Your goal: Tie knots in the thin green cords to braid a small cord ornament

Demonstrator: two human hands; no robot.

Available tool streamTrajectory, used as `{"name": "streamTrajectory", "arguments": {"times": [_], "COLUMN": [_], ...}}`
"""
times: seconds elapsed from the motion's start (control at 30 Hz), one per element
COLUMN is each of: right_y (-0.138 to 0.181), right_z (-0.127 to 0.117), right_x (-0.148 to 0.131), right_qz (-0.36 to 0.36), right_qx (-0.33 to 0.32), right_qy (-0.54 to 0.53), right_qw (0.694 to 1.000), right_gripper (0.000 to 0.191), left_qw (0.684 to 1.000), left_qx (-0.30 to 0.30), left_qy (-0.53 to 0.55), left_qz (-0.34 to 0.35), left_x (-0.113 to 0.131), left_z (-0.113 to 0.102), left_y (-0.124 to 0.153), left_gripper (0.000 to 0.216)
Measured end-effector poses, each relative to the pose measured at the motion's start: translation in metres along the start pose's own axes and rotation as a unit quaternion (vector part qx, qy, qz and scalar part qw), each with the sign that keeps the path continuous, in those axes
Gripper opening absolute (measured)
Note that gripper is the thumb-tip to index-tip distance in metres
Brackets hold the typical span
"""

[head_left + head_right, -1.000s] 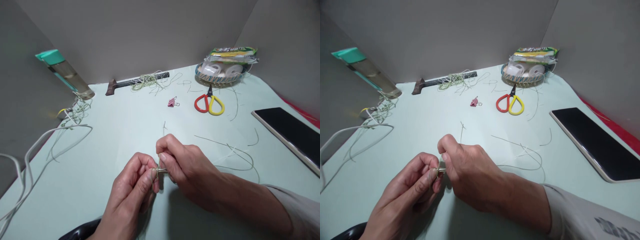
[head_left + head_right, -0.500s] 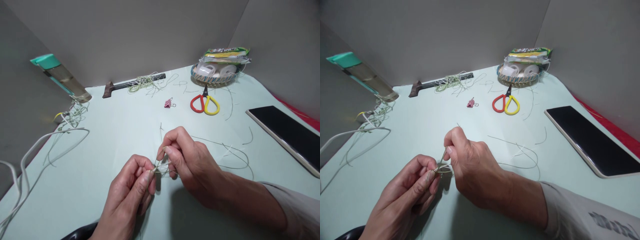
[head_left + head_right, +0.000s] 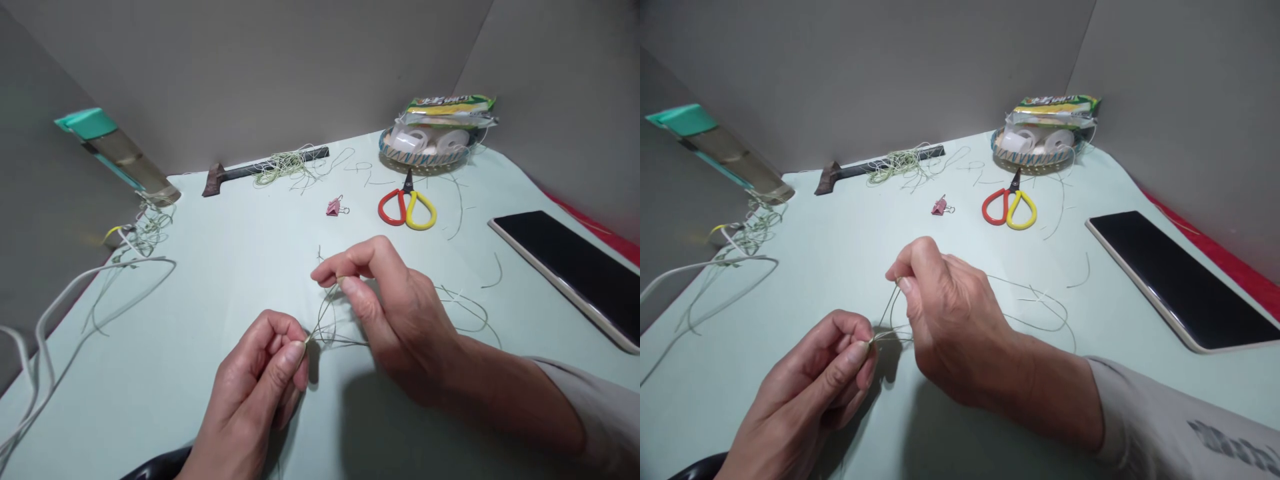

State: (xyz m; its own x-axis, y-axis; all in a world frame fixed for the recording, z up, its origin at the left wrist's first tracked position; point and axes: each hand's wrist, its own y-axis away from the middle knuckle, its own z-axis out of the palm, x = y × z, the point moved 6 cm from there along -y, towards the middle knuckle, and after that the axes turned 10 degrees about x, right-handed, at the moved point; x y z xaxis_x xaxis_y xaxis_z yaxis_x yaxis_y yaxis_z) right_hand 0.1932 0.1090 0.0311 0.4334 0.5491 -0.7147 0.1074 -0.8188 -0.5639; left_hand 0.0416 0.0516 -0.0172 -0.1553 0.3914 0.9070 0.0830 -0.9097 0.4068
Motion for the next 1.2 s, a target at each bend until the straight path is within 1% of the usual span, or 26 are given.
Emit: {"name": "streamTrajectory", "arguments": {"times": [0.2, 0.37, 0.5, 0.57, 0.63, 0.67, 0.7, 0.73, 0.8, 0.83, 0.87, 0.9, 0.97, 1.03, 1.07, 1.2], "right_y": [-0.008, -0.015, -0.027, -0.033, -0.036, -0.036, -0.035, -0.033, -0.026, -0.021, -0.015, -0.009, 0.005, 0.014, 0.016, 0.016], "right_z": [-0.008, -0.009, 0.006, 0.019, 0.032, 0.036, 0.037, 0.035, 0.024, 0.018, 0.014, 0.011, 0.011, 0.011, 0.011, 0.013], "right_x": [-0.006, -0.012, -0.017, -0.016, -0.011, -0.008, -0.005, -0.003, -0.002, -0.002, -0.002, -0.002, -0.004, -0.007, -0.007, -0.002], "right_qz": [-0.05, -0.071, -0.137, -0.165, -0.17, -0.163, -0.154, -0.142, -0.107, -0.079, -0.045, -0.001, 0.08, 0.142, 0.162, 0.21], "right_qx": [0.02, -0.001, -0.033, -0.073, -0.13, -0.155, -0.167, -0.165, -0.144, -0.138, -0.148, -0.175, -0.26, -0.313, -0.32, -0.304], "right_qy": [0.038, 0.056, 0.014, 0.01, 0.034, 0.048, 0.055, 0.056, 0.042, 0.032, 0.017, -0.005, -0.067, -0.113, -0.123, -0.145], "right_qw": [0.998, 0.996, 0.99, 0.984, 0.976, 0.973, 0.972, 0.975, 0.983, 0.987, 0.988, 0.985, 0.96, 0.932, 0.925, 0.918], "right_gripper": [0.017, 0.019, 0.019, 0.019, 0.018, 0.02, 0.022, 0.023, 0.019, 0.016, 0.015, 0.017, 0.023, 0.027, 0.028, 0.027], "left_qw": [1.0, 1.0, 0.999, 0.998, 0.997, 0.997, 0.997, 0.997, 0.997, 0.997, 0.998, 0.998, 0.999, 0.999, 0.999, 0.997], "left_qx": [-0.006, -0.009, -0.031, -0.036, -0.046, -0.051, -0.058, -0.063, -0.065, -0.066, -0.064, -0.059, -0.043, -0.026, -0.019, 0.0], "left_qy": [-0.022, -0.023, 0.005, 0.03, 0.038, 0.037, 0.036, 0.035, 0.035, 0.032, 0.024, 0.015, -0.001, -0.018, -0.027, -0.074], "left_qz": [0.002, 0.001, -0.021, -0.042, -0.053, -0.053, -0.049, -0.041, -0.023, -0.012, -0.002, 0.007, 0.019, 0.026, 0.029, 0.035], "left_x": [0.0, 0.0, -0.002, -0.004, -0.005, -0.005, -0.005, -0.004, -0.002, -0.001, 0.0, 0.001, 0.003, 0.004, 0.005, 0.005], "left_z": [0.0, 0.003, 0.006, 0.005, 0.004, 0.004, 0.004, 0.003, 0.002, 0.002, 0.002, 0.001, -0.001, -0.003, -0.004, -0.008], "left_y": [0.0, -0.001, 0.001, 0.002, 0.002, 0.002, 0.001, 0.001, -0.002, -0.004, -0.005, -0.005, -0.006, -0.006, -0.005, -0.005], "left_gripper": [0.028, 0.026, 0.028, 0.028, 0.027, 0.026, 0.024, 0.022, 0.019, 0.019, 0.019, 0.019, 0.018, 0.016, 0.016, 0.019]}}
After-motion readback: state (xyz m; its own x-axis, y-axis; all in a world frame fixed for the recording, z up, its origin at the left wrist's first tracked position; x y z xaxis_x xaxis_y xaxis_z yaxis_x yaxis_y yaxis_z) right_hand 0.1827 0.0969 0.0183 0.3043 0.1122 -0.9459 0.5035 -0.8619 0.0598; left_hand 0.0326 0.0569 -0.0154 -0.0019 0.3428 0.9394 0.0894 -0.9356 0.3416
